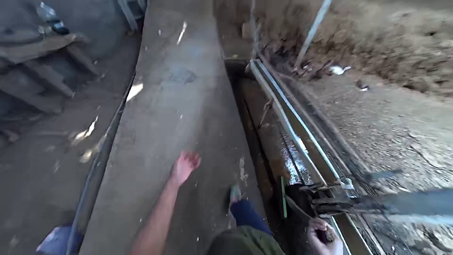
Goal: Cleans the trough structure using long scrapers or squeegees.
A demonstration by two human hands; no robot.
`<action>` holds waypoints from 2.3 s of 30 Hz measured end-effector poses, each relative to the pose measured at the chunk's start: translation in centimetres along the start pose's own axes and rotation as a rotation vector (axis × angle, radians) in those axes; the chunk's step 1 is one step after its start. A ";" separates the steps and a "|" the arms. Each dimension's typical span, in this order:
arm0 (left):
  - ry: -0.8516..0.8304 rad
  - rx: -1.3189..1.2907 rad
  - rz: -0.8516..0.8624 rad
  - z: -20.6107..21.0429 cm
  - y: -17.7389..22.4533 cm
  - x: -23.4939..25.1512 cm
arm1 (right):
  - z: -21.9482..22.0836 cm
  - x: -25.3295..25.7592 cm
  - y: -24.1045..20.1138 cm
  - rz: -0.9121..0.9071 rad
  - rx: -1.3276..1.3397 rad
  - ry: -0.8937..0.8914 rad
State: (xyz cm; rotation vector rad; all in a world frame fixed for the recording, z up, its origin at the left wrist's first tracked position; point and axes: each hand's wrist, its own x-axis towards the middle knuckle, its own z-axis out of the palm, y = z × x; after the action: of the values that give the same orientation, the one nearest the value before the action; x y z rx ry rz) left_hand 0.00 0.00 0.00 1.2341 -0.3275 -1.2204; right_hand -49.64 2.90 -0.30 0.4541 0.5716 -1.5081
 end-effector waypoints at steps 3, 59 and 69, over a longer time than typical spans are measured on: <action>-0.311 -0.247 0.107 7.3 8.0 8.1 | 5.3 7.8 3.8 0.023 -0.014 0.027; -1.313 2.102 0.103 81.4 9.6 161.3 | 77.0 107.9 46.6 0.049 0.107 0.776; -1.428 2.416 0.300 87.2 -11.7 170.6 | 76.7 111.0 51.5 0.012 0.108 0.760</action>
State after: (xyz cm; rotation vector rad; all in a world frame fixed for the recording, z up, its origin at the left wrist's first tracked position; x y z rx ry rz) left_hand -5.93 -186.63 -44.34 1.4306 -3.5611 -0.7014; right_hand 4.44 -130.60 -10.83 1.1298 1.0713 -1.3309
